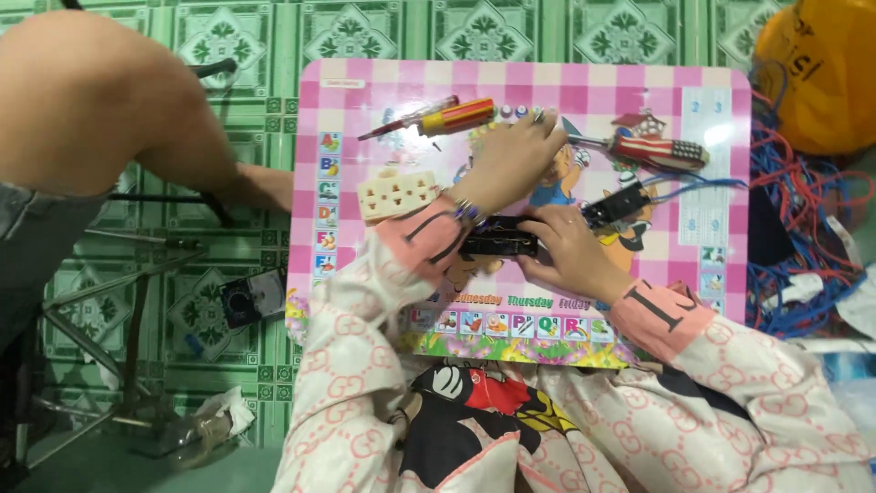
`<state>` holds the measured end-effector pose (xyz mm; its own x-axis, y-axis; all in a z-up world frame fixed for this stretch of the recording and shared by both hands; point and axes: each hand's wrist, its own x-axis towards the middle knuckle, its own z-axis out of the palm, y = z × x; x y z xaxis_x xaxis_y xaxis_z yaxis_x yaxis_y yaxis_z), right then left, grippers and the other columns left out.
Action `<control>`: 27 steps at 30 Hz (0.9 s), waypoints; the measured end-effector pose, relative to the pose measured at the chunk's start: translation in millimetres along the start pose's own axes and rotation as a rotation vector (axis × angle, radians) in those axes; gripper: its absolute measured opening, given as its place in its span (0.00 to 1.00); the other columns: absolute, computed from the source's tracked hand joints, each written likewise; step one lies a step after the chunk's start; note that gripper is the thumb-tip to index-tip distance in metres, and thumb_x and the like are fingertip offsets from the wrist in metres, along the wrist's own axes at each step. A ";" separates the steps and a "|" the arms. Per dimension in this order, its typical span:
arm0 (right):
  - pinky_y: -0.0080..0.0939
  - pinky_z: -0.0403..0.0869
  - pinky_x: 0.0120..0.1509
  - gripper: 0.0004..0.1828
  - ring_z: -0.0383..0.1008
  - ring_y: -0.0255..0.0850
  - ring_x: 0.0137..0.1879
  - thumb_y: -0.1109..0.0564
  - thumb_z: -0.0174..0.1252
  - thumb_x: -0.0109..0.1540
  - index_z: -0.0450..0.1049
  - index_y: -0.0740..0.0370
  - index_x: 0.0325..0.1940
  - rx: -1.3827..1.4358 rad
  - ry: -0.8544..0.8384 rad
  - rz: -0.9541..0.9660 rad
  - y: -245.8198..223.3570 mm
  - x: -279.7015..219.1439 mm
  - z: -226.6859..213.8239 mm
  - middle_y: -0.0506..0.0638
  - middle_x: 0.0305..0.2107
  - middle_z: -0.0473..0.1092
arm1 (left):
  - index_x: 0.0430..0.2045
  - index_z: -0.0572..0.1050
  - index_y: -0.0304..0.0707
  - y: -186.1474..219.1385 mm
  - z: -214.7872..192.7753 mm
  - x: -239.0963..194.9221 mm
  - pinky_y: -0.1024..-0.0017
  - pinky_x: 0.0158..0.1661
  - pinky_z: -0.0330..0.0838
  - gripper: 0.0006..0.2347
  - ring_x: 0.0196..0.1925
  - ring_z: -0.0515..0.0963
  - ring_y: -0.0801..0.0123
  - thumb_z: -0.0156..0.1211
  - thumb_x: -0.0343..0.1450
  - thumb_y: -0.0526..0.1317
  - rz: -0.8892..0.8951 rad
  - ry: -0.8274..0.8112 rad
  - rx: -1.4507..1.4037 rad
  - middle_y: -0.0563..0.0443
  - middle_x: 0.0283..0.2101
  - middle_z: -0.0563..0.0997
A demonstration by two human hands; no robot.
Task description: The person uses a screwdriver to tighten screws on a white electrical socket and a black terminal block placed on a pink children's play mat. They manipulate blue wires and connect them to the components.
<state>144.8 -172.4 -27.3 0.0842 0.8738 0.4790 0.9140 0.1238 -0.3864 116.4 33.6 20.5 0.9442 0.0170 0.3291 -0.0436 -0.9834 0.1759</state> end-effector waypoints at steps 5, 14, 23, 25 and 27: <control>0.55 0.68 0.56 0.26 0.74 0.56 0.52 0.37 0.62 0.62 0.73 0.58 0.54 0.003 -0.012 -0.006 3.3 -0.7 -0.6 0.58 0.46 0.72 | 0.41 0.76 0.45 21.6 69.1 53.1 0.54 0.42 0.77 0.15 0.46 0.80 0.55 0.73 0.64 0.42 0.033 -0.017 0.013 0.49 0.41 0.79; 0.52 0.65 0.59 0.24 0.70 0.52 0.53 0.37 0.61 0.62 0.74 0.53 0.54 -0.056 0.024 -0.003 -3.5 7.2 -21.8 0.53 0.43 0.69 | 0.38 0.72 0.36 40.0 -18.6 27.5 0.48 0.33 0.80 0.06 0.36 0.83 0.41 0.53 0.75 0.39 -0.061 -0.098 -0.452 0.39 0.40 0.75; 0.52 0.66 0.71 0.37 0.67 0.49 0.66 0.28 0.51 0.64 0.58 0.60 0.60 0.798 0.319 0.447 -49.2 74.1 -111.4 0.59 0.57 0.65 | 0.48 0.76 0.42 71.1 -75.7 -18.6 0.78 0.28 0.73 0.08 0.31 0.73 0.74 0.61 0.75 0.36 -0.086 0.258 -1.183 0.56 0.29 0.71; 0.49 0.67 0.72 0.32 0.67 0.50 0.67 0.31 0.42 0.70 0.54 0.61 0.59 0.893 0.396 0.444 -44.3 71.3 -119.8 0.62 0.59 0.63 | 0.49 0.77 0.43 79.9 -61.5 -22.0 0.79 0.25 0.71 0.09 0.29 0.71 0.75 0.61 0.75 0.36 -0.115 0.305 -1.183 0.57 0.27 0.69; 0.50 0.72 0.70 0.14 0.75 0.51 0.59 0.49 0.43 0.76 0.59 0.62 0.56 0.720 0.471 0.409 -23.5 60.5 -127.5 0.60 0.48 0.70 | 0.53 0.75 0.41 85.8 -52.2 -23.5 0.79 0.27 0.74 0.12 0.34 0.74 0.73 0.62 0.75 0.37 -0.071 0.289 -1.199 0.53 0.35 0.70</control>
<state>178.9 -182.4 111.3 0.6382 0.6534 0.4072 0.3275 0.2483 -0.9117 73.4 -41.8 76.2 0.8564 0.2524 0.4503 -0.4110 -0.1944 0.8907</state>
